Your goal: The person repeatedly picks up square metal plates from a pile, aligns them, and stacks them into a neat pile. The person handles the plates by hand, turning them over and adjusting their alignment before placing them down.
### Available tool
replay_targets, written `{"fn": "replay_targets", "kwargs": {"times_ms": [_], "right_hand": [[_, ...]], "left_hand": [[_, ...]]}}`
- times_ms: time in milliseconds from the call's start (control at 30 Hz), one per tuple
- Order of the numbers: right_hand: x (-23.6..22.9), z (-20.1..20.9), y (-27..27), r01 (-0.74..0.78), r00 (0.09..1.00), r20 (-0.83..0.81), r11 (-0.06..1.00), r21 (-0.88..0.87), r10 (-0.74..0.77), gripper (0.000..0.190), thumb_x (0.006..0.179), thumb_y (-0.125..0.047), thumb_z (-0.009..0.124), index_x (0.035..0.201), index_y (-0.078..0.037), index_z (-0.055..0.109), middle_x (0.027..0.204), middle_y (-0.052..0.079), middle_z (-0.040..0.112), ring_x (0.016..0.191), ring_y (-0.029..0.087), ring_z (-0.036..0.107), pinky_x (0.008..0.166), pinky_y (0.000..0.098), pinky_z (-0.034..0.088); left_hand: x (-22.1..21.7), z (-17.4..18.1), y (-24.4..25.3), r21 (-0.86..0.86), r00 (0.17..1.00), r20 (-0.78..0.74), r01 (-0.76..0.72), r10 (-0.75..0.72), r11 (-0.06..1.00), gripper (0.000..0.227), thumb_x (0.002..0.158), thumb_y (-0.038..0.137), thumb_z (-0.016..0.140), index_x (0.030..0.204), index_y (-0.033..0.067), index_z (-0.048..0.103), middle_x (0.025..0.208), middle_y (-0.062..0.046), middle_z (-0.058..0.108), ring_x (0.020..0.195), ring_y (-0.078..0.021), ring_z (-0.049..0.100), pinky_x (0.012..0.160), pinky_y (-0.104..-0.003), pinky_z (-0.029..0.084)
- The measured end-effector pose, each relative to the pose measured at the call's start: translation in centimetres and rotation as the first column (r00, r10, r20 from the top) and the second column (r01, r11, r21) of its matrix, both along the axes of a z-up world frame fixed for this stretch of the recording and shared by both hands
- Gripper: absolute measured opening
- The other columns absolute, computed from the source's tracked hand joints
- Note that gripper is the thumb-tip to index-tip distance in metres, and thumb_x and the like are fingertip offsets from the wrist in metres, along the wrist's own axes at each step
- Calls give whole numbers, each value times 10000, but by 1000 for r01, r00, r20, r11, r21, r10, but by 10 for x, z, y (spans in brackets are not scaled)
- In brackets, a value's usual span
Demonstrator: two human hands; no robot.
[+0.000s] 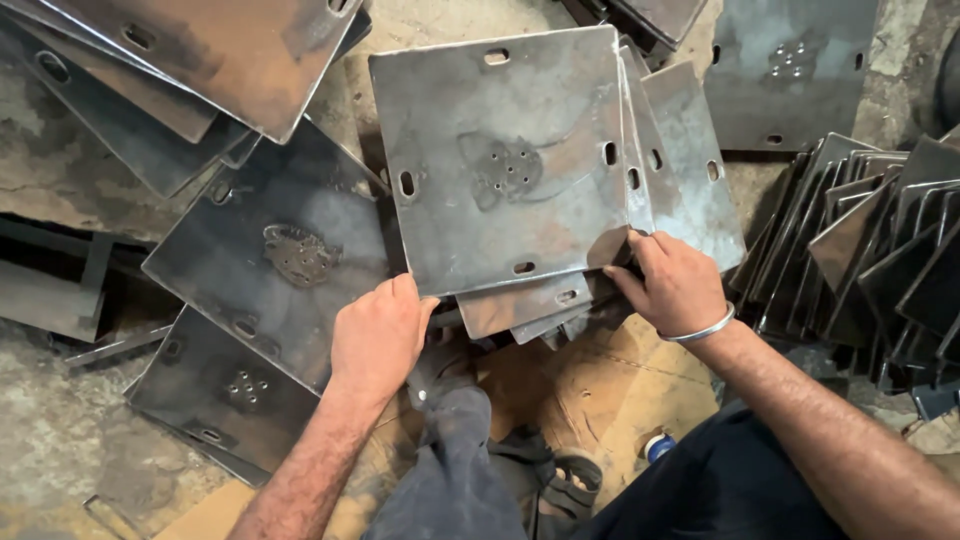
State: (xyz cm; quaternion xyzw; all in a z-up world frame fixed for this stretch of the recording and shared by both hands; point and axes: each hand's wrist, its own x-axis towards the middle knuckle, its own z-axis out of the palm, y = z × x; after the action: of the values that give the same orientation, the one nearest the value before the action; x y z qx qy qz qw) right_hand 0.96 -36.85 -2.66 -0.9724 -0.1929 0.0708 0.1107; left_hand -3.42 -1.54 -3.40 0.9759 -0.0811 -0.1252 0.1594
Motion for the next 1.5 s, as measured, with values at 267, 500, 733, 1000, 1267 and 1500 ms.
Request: {"fn": "replay_targets", "kwargs": {"times_ms": [267,500,733,1000,1267,1500], "right_hand": [[3,6,0,30,1000,6,999,-24,-30,476,863,-344,766,1197,-21,663,876,116,638,781,318,660,650,415,533],[24,8,-9,-178,984,-10,983,-53,178,502,809,-352,762,1156,-14,632,852,118,638,751,304,669,636,409,527],[28,2,-10,-254,967,17,965,-67,256,510,787,-346,767,1130,14,656,781,109,632,675,280,660,594,390,518],[35,-2,-9,-284,957,31,951,-119,289,500,773,-329,784,1097,39,684,728,86,622,604,253,628,545,378,501],[61,19,5,-47,983,-181,999,-14,44,564,705,-373,831,1130,-22,710,774,89,648,656,276,652,587,380,521],[115,-28,34,653,757,-361,661,370,-545,366,902,-182,747,1216,-8,680,947,60,657,807,158,624,732,288,517]], "left_hand": [[-2,2,1,-11,993,116,13,-11,1000,332,885,388,752,886,91,603,714,-70,648,636,-285,675,546,-403,533],[3,-8,8,-1,988,127,84,-83,996,352,864,402,749,803,110,562,669,-63,590,586,-280,638,511,-402,516],[5,-12,15,-122,989,97,124,-113,985,303,898,347,727,827,100,565,678,-62,584,606,-265,635,509,-390,505],[9,-24,24,-218,991,39,135,-129,967,310,904,337,737,820,99,556,679,-57,575,619,-251,632,541,-384,500],[18,-32,31,-294,998,20,67,-64,954,377,842,419,784,814,101,585,690,-69,587,629,-271,641,547,-402,506],[40,-36,33,-372,983,-145,-161,114,914,482,774,478,855,959,65,689,745,-79,681,658,-272,702,565,-392,553]]}}
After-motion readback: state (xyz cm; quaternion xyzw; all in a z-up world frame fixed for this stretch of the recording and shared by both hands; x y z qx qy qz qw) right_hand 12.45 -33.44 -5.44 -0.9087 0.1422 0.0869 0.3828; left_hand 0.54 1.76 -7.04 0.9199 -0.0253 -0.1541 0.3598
